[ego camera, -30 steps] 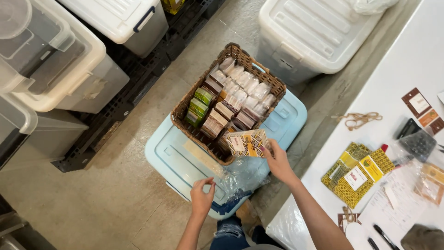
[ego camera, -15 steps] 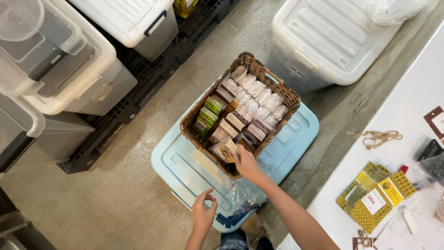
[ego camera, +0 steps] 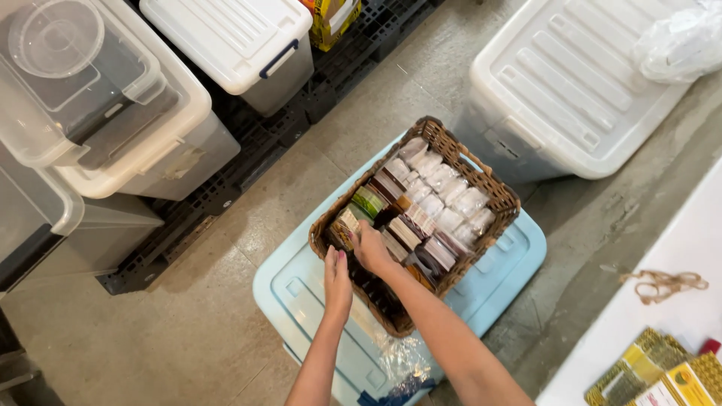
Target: Labeling and organizing coffee bags on a work table
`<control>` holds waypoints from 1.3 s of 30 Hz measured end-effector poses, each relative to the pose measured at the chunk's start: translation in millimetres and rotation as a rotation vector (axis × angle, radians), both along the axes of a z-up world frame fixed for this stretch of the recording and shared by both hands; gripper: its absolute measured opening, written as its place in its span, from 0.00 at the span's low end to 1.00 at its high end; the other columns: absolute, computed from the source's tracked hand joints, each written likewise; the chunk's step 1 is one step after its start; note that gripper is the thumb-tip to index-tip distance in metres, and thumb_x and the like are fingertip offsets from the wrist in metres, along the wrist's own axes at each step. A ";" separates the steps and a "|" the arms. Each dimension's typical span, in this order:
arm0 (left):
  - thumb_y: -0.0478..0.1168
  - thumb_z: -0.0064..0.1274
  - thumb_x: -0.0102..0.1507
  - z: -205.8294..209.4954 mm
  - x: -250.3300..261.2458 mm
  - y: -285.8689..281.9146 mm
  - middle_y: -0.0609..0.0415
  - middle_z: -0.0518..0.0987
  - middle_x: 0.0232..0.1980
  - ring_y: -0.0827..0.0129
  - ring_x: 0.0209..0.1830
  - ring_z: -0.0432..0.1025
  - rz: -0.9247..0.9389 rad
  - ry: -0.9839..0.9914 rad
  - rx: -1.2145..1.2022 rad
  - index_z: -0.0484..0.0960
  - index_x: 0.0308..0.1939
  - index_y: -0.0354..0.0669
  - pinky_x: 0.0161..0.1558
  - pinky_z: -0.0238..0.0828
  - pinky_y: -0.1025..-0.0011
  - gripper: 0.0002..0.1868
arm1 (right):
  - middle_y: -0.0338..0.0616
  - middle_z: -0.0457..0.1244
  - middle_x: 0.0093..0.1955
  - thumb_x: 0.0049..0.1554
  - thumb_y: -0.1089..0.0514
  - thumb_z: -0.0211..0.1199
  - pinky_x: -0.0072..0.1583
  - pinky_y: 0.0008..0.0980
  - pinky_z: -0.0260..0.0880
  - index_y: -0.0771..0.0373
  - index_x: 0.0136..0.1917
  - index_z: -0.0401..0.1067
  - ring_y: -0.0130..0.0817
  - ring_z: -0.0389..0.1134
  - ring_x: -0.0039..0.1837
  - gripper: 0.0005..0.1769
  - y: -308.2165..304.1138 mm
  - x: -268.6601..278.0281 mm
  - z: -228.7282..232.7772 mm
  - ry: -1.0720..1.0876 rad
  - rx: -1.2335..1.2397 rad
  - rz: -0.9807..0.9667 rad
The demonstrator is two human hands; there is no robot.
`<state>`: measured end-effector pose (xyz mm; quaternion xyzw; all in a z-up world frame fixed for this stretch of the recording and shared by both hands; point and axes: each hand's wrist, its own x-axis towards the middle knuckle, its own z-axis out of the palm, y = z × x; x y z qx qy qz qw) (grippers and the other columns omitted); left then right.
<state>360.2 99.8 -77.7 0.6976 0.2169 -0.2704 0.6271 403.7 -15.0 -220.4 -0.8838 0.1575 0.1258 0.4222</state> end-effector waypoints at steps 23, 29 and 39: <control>0.63 0.42 0.67 -91.7 98.5 -51.0 0.40 0.47 0.81 0.44 0.81 0.43 0.761 0.506 -0.196 0.49 0.80 0.45 0.76 0.41 0.45 0.45 | 0.56 0.58 0.66 0.55 0.41 0.67 0.67 0.55 0.66 0.57 0.68 0.64 0.59 0.61 0.70 0.34 -88.6 68.5 28.6 0.037 0.022 0.000; 0.61 0.47 0.65 -153.6 104.6 -37.6 0.36 0.55 0.77 0.38 0.77 0.52 0.715 0.570 -0.125 0.55 0.79 0.43 0.70 0.52 0.39 0.44 | 0.68 0.62 0.65 0.54 0.53 0.66 0.67 0.59 0.65 0.59 0.71 0.61 0.66 0.62 0.69 0.34 -85.6 66.7 1.5 0.065 0.051 0.055; 0.56 0.56 0.57 -189.0 116.2 -48.8 0.35 0.61 0.73 0.37 0.73 0.58 0.565 0.668 -0.313 0.60 0.74 0.41 0.63 0.60 0.34 0.46 | 0.68 0.65 0.62 0.56 0.52 0.62 0.67 0.61 0.65 0.52 0.70 0.64 0.68 0.65 0.66 0.29 -99.2 58.3 22.9 0.035 -0.018 0.021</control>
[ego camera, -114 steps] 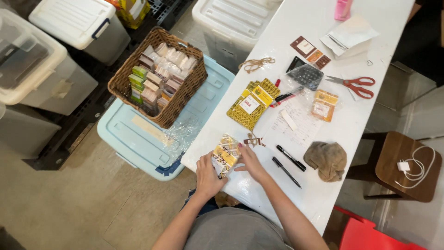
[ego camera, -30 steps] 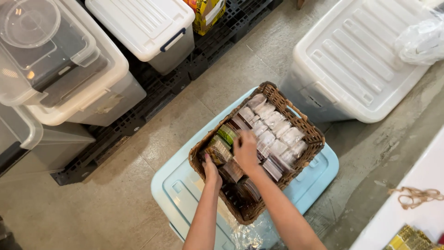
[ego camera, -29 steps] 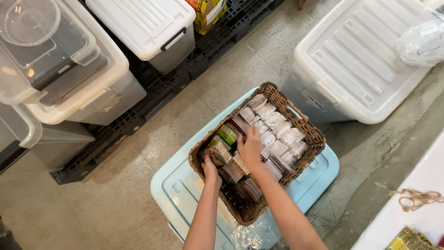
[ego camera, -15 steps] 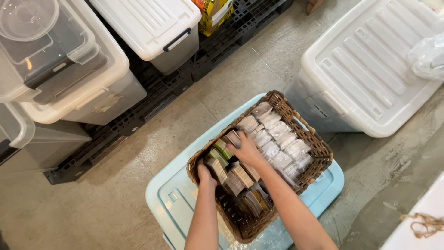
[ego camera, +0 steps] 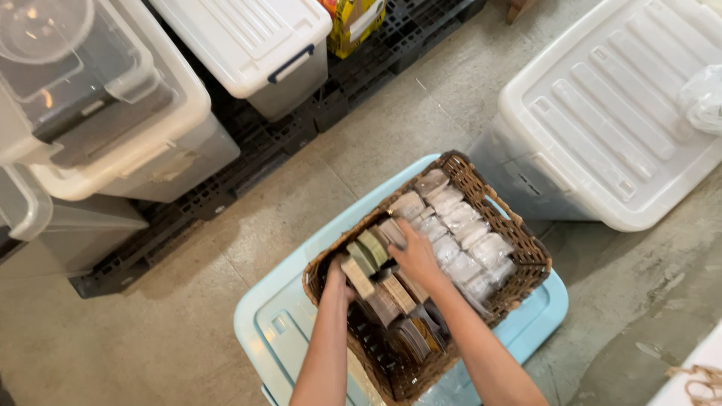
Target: Labeling and organizing coffee bags on a work table
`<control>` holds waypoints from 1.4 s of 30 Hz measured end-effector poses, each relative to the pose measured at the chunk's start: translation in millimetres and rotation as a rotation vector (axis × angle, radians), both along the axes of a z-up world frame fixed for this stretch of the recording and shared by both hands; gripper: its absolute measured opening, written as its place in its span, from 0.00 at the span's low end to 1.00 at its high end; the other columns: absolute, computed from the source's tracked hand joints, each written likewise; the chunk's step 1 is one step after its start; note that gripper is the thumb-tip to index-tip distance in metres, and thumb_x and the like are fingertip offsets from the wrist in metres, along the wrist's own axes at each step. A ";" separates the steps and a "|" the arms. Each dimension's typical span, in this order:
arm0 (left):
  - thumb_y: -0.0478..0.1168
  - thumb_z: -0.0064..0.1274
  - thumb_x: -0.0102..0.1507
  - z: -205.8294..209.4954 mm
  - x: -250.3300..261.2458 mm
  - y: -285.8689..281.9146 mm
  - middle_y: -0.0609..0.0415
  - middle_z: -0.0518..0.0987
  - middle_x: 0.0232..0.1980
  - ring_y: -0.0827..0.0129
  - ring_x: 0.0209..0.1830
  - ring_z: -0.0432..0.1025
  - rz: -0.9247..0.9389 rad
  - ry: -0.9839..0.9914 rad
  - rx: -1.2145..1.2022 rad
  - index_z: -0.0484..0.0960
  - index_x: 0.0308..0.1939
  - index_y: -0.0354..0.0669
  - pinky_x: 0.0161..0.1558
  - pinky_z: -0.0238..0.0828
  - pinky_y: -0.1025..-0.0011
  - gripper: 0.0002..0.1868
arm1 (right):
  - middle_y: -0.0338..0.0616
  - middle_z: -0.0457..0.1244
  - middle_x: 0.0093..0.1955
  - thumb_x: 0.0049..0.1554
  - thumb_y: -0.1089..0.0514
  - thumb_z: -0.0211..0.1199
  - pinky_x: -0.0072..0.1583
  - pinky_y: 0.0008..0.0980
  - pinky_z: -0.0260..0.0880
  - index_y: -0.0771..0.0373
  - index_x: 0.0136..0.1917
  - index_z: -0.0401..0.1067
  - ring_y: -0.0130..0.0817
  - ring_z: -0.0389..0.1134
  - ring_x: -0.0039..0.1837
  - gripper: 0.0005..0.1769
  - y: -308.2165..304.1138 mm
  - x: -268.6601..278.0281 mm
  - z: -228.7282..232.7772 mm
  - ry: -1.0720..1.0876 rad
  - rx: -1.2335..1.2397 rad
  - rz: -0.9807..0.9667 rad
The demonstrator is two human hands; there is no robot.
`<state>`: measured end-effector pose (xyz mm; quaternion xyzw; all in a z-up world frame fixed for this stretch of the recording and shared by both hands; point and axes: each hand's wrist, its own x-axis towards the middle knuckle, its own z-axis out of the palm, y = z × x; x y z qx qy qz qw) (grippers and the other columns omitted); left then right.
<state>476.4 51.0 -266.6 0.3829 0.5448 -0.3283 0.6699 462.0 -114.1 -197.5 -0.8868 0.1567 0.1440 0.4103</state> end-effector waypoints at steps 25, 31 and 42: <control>0.53 0.30 0.69 -27.8 -28.3 20.6 0.52 0.78 0.66 0.53 0.65 0.72 0.188 -0.483 -0.224 0.77 0.64 0.59 0.66 0.68 0.52 0.25 | 0.53 0.64 0.59 0.60 0.60 0.62 0.63 0.53 0.65 0.65 0.55 0.73 0.52 0.60 0.64 0.10 48.9 -288.9 127.3 -0.424 0.046 -0.314; 0.67 0.29 0.64 -10.9 -49.0 37.1 0.58 0.64 0.79 0.58 0.80 0.55 -0.109 -0.288 0.120 0.66 0.75 0.60 0.77 0.42 0.49 0.38 | 0.57 0.63 0.57 0.61 0.69 0.55 0.64 0.51 0.66 0.68 0.49 0.69 0.58 0.63 0.60 0.03 37.0 -376.1 154.9 -0.674 0.011 -0.265; 0.30 0.52 0.61 183.4 -301.4 -109.6 0.54 0.83 0.53 0.65 0.56 0.75 -0.664 -1.099 0.313 0.85 0.42 0.44 0.57 0.76 0.70 0.09 | 0.35 0.70 0.42 0.55 0.61 0.60 0.55 0.32 0.67 0.54 0.42 0.75 0.31 0.70 0.46 0.04 -78.7 -572.8 164.5 -0.481 -0.206 -1.004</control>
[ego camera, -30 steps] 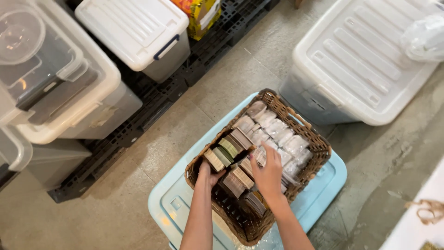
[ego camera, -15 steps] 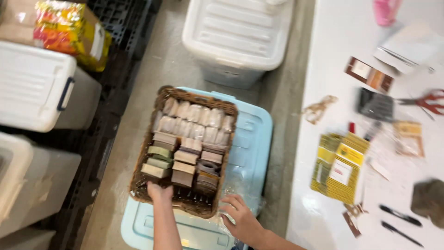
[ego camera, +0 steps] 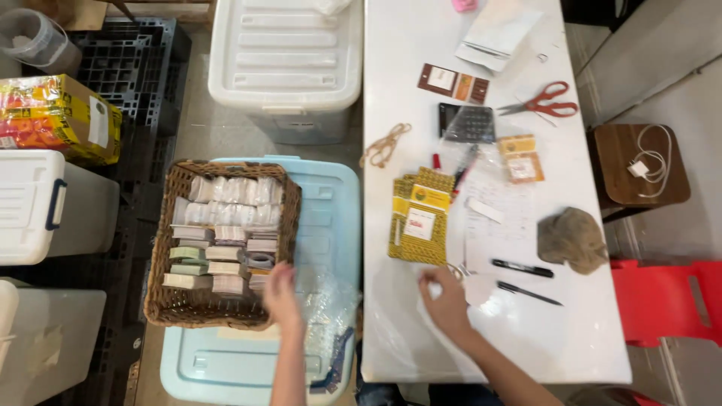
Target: Labeling and organizing coffee bags on a work table
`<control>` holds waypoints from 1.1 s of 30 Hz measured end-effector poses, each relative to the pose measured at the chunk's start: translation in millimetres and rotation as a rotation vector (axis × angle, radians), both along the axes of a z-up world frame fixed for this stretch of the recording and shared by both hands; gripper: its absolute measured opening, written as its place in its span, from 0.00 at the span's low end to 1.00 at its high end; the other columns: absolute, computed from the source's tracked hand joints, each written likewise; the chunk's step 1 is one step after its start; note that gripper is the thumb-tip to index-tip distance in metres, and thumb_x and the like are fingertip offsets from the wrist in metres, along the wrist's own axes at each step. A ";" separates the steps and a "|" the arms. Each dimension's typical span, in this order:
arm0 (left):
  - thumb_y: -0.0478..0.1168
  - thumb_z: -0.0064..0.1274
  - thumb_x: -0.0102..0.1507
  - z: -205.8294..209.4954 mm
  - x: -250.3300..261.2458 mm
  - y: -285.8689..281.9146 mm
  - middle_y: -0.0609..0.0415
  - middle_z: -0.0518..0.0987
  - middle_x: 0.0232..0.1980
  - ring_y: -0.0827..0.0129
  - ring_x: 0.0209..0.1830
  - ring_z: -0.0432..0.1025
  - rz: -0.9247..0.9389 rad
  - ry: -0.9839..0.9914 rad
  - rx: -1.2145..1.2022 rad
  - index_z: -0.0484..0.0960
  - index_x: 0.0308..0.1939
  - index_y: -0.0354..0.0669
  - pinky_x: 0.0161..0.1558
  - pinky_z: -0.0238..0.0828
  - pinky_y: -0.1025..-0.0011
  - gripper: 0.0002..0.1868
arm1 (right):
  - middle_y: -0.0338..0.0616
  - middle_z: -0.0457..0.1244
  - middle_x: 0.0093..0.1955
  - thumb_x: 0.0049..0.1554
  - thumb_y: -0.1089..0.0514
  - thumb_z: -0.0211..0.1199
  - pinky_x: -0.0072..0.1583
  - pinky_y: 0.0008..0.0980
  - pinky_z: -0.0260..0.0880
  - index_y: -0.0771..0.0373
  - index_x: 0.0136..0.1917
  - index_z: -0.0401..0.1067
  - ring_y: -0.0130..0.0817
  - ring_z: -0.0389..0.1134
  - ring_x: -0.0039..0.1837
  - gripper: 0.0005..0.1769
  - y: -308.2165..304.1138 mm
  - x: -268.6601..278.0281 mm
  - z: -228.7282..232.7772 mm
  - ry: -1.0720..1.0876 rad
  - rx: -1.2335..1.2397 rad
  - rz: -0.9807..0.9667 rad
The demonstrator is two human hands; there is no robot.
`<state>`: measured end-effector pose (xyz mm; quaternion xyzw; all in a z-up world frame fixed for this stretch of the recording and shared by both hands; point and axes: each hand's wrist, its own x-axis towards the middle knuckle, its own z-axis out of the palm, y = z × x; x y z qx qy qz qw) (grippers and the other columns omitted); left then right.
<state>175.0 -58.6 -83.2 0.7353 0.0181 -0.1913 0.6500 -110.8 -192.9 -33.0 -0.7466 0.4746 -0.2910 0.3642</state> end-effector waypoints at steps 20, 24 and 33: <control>0.79 0.44 0.62 17.7 -107.2 -206.1 0.31 0.59 0.74 0.37 0.73 0.60 -1.083 -0.012 0.444 0.57 0.77 0.36 0.73 0.53 0.46 0.57 | 0.69 0.54 0.75 0.62 0.33 0.57 0.72 0.60 0.58 0.69 0.78 0.52 0.63 0.54 0.77 0.47 -121.8 62.9 19.5 0.050 0.713 -0.171; 0.75 0.64 0.50 118.6 -96.8 -210.9 0.26 0.55 0.77 0.35 0.77 0.53 -0.984 0.211 0.469 0.48 0.80 0.37 0.76 0.49 0.47 0.69 | 0.81 0.35 0.80 0.64 0.48 0.54 0.76 0.68 0.44 0.72 0.81 0.43 0.82 0.39 0.78 0.42 -98.5 71.2 35.1 0.105 0.560 0.105; 0.50 0.74 0.53 92.1 -66.6 -192.8 0.26 0.65 0.70 0.35 0.78 0.50 -0.818 0.437 0.322 0.66 0.71 0.26 0.73 0.43 0.44 0.50 | 0.68 0.29 0.84 0.66 0.32 0.37 0.77 0.65 0.36 0.70 0.82 0.34 0.67 0.26 0.83 0.48 -93.3 49.5 45.7 0.089 0.644 0.167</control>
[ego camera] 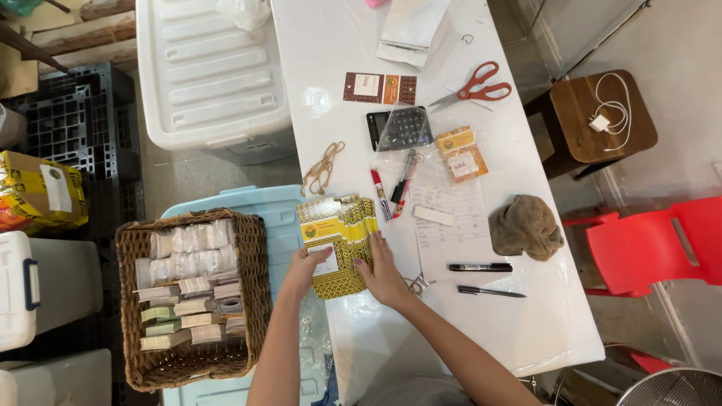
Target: Labeling and organizing coffee bags on a work table
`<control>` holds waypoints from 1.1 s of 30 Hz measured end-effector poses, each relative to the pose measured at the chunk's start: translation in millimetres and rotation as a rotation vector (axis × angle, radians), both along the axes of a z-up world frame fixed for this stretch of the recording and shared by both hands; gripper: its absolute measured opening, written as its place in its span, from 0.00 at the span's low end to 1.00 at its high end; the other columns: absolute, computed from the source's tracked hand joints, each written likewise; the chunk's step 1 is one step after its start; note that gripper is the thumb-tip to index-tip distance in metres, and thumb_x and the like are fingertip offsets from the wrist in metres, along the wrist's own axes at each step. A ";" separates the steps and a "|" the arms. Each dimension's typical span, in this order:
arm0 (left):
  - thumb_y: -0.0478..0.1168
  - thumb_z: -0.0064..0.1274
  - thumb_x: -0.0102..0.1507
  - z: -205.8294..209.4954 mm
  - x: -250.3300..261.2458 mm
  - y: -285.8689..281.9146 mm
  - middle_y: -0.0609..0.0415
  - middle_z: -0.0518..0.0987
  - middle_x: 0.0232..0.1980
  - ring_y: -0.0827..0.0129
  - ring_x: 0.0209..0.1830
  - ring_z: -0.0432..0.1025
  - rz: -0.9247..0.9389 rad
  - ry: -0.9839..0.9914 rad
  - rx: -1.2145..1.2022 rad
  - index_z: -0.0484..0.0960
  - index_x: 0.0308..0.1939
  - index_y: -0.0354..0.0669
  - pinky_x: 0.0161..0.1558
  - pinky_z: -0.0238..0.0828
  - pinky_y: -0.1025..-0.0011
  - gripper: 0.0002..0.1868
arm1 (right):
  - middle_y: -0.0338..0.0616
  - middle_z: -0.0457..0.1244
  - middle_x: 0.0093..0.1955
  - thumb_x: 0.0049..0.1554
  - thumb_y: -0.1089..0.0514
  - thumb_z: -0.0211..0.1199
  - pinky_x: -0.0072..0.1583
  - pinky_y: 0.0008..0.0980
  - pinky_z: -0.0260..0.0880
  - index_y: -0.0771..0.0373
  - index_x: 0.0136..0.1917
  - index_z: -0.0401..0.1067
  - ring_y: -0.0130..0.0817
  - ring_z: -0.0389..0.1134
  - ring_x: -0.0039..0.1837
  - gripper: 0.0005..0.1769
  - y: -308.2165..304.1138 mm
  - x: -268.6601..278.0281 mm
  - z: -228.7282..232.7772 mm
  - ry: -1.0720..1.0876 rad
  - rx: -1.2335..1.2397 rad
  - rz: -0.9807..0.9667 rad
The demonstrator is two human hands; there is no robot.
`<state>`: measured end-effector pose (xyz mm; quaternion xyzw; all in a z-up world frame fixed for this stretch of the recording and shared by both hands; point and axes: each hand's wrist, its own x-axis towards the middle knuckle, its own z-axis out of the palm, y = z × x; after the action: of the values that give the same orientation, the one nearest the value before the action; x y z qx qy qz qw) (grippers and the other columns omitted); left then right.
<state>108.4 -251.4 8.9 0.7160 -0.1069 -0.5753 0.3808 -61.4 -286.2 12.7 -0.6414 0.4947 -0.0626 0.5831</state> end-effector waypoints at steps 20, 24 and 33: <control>0.53 0.61 0.61 -107.2 63.6 33.0 0.46 0.83 0.53 0.54 0.52 0.79 0.352 0.622 0.023 0.82 0.57 0.40 0.58 0.73 0.53 0.26 | 0.59 0.26 0.86 0.66 0.30 0.34 0.76 0.64 0.23 0.66 0.82 0.37 0.55 0.21 0.84 0.46 43.1 18.3 -76.1 0.312 -0.505 0.397; 0.45 0.64 0.59 -128.6 71.8 37.0 0.43 0.83 0.52 0.54 0.48 0.80 0.311 0.587 0.013 0.82 0.55 0.39 0.57 0.75 0.54 0.23 | 0.53 0.33 0.86 0.65 0.33 0.33 0.76 0.68 0.31 0.59 0.81 0.46 0.56 0.27 0.84 0.41 20.9 19.2 -57.7 0.189 -0.406 0.381; 0.43 0.66 0.56 -137.3 77.1 33.7 0.45 0.86 0.43 0.55 0.39 0.82 0.369 0.589 0.010 0.87 0.50 0.45 0.47 0.80 0.54 0.19 | 0.47 0.66 0.60 0.71 0.50 0.42 0.66 0.39 0.69 0.59 0.64 0.70 0.41 0.68 0.65 0.19 -23.3 -23.6 -81.7 -0.085 0.141 -0.656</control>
<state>185.5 -217.7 -128.4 0.5285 0.1417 -0.6791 0.4893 -84.9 -309.5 -69.0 -0.4032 0.6531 -0.2392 0.5948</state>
